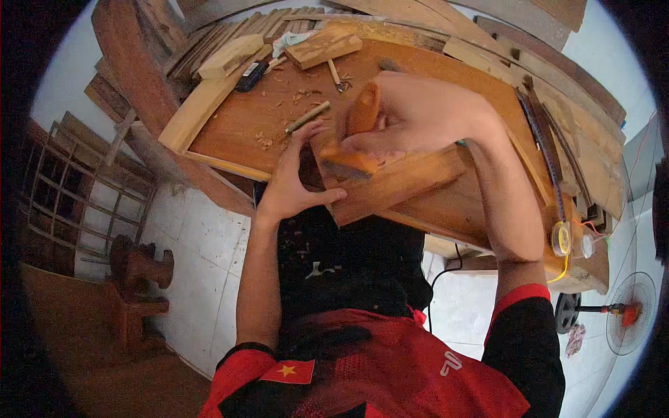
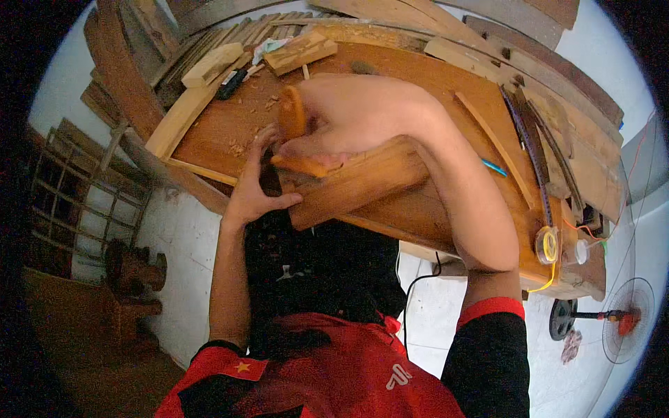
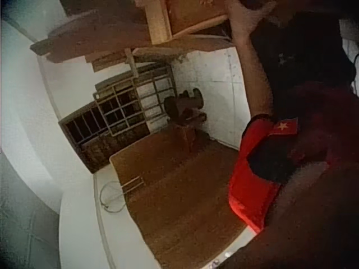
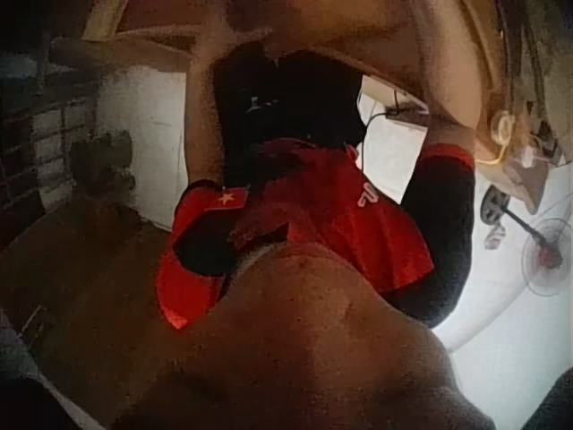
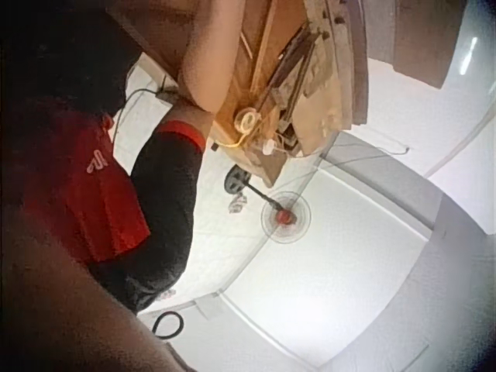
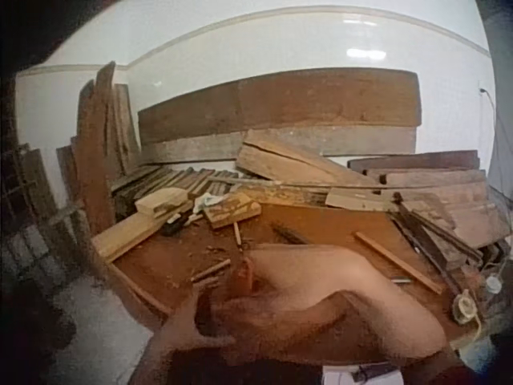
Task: The recorder is cleaning a carved wooden block with a brush and tapping it with another piece of wood.
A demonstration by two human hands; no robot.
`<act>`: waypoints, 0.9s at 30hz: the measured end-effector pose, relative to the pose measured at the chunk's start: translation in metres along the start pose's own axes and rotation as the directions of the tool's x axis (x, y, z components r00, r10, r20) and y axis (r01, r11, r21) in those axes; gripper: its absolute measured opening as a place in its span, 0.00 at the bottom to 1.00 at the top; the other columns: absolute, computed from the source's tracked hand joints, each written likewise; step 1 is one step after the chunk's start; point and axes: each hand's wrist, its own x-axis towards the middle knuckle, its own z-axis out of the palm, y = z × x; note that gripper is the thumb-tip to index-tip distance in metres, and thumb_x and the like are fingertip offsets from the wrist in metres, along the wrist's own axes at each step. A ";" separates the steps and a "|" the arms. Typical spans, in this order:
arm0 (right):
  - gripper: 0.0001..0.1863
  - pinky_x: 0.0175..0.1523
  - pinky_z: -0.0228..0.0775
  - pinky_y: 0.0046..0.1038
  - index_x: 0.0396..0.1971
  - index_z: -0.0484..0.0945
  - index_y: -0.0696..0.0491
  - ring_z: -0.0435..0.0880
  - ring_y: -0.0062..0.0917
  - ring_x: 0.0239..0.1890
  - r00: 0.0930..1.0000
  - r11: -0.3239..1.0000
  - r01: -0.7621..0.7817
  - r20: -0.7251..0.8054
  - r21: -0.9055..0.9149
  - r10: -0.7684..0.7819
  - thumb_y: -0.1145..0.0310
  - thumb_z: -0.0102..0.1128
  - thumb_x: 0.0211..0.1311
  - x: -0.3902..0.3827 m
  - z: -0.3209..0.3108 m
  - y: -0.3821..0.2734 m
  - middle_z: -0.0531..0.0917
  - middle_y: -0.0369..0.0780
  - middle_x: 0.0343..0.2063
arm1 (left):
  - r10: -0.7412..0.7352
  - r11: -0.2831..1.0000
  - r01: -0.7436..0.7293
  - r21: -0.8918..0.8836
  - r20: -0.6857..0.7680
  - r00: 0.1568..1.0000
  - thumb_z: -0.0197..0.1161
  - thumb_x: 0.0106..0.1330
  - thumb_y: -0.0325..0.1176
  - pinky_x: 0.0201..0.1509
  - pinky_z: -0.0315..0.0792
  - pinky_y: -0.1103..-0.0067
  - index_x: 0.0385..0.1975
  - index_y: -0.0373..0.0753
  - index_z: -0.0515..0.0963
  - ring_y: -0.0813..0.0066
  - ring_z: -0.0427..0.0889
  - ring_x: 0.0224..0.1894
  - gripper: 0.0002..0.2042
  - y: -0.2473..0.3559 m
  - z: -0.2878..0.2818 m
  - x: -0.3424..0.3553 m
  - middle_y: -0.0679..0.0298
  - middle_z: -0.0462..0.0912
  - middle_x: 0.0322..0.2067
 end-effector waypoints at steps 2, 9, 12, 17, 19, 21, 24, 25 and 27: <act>0.16 0.32 0.78 0.33 0.41 0.87 0.57 0.88 0.29 0.26 0.991 0.975 -0.040 0.134 0.220 0.010 0.57 0.68 0.70 -0.001 0.003 0.001 0.86 0.43 0.24 | 0.005 0.992 -0.003 0.129 -0.018 1.000 0.89 0.42 0.45 0.80 0.60 0.62 0.75 0.38 0.59 0.57 0.67 0.75 0.58 -0.002 0.001 -0.002 0.52 0.69 0.71; 0.16 0.36 0.80 0.34 0.40 0.84 0.58 0.89 0.30 0.29 0.819 0.795 -0.568 -0.050 -0.212 0.572 0.59 0.68 0.68 -0.024 -0.045 0.040 0.88 0.44 0.28 | 0.000 1.000 0.000 0.016 0.007 1.000 0.89 0.43 0.44 0.80 0.60 0.63 0.75 0.37 0.58 0.60 0.66 0.74 0.59 0.001 0.003 0.002 0.54 0.67 0.71; 0.13 0.41 0.83 0.39 0.41 0.84 0.58 0.90 0.35 0.34 0.744 0.591 -0.657 -0.279 -0.469 0.607 0.62 0.64 0.69 -0.029 -0.045 0.044 0.91 0.46 0.34 | 0.024 1.000 -0.024 -0.015 0.000 1.000 0.89 0.44 0.43 0.80 0.60 0.63 0.75 0.37 0.59 0.60 0.66 0.74 0.58 -0.002 0.002 0.001 0.54 0.68 0.71; 0.16 0.27 0.76 0.32 0.33 0.84 0.58 0.85 0.25 0.20 0.918 0.892 -0.391 -0.028 -0.225 0.396 0.57 0.67 0.65 -0.020 -0.035 0.036 0.85 0.39 0.18 | 0.086 0.995 -0.085 0.061 -0.015 0.996 0.89 0.40 0.41 0.81 0.55 0.63 0.75 0.38 0.59 0.58 0.64 0.75 0.59 -0.012 -0.001 0.007 0.54 0.67 0.72; 0.18 0.27 0.75 0.33 0.28 0.85 0.56 0.84 0.26 0.19 0.950 0.948 -0.300 0.058 -0.110 0.307 0.54 0.64 0.63 -0.010 -0.023 0.033 0.85 0.40 0.16 | 0.051 0.999 -0.051 0.013 -0.015 0.999 0.88 0.40 0.44 0.82 0.53 0.63 0.76 0.38 0.58 0.56 0.63 0.76 0.60 -0.019 0.002 0.006 0.54 0.66 0.72; 0.21 0.29 0.77 0.35 0.21 0.85 0.57 0.86 0.28 0.21 0.992 0.994 -0.107 0.070 -0.023 0.108 0.54 0.63 0.64 -0.003 -0.006 0.042 0.86 0.41 0.17 | 0.042 0.999 -0.042 -0.025 0.011 0.999 0.86 0.43 0.48 0.82 0.53 0.61 0.76 0.37 0.57 0.56 0.62 0.76 0.59 -0.018 0.011 0.007 0.53 0.64 0.73; 0.23 0.34 0.83 0.34 0.25 0.88 0.59 0.91 0.26 0.27 0.997 0.948 0.005 0.074 0.319 -0.030 0.52 0.63 0.69 0.013 0.009 0.019 0.90 0.42 0.23 | -0.015 0.994 0.021 0.107 -0.048 0.999 0.85 0.45 0.49 0.80 0.54 0.61 0.77 0.37 0.56 0.55 0.61 0.76 0.59 -0.066 -0.014 -0.018 0.51 0.62 0.74; 0.23 0.35 0.84 0.34 0.26 0.88 0.59 0.91 0.25 0.28 0.995 0.883 0.046 0.060 0.466 -0.084 0.53 0.64 0.68 0.016 0.016 0.029 0.90 0.42 0.24 | -0.008 0.999 0.010 0.051 -0.045 0.999 0.84 0.45 0.50 0.80 0.55 0.60 0.77 0.37 0.56 0.54 0.61 0.76 0.59 -0.062 -0.006 -0.017 0.52 0.62 0.74; 0.22 0.39 0.85 0.36 0.30 0.89 0.60 0.92 0.26 0.31 0.993 0.941 -0.071 0.113 0.331 0.035 0.54 0.64 0.70 0.018 0.012 0.048 0.91 0.43 0.28 | 0.013 1.000 -0.013 -0.003 -0.027 1.000 0.84 0.45 0.52 0.79 0.55 0.60 0.77 0.38 0.56 0.54 0.61 0.75 0.60 -0.046 -0.001 -0.012 0.52 0.62 0.73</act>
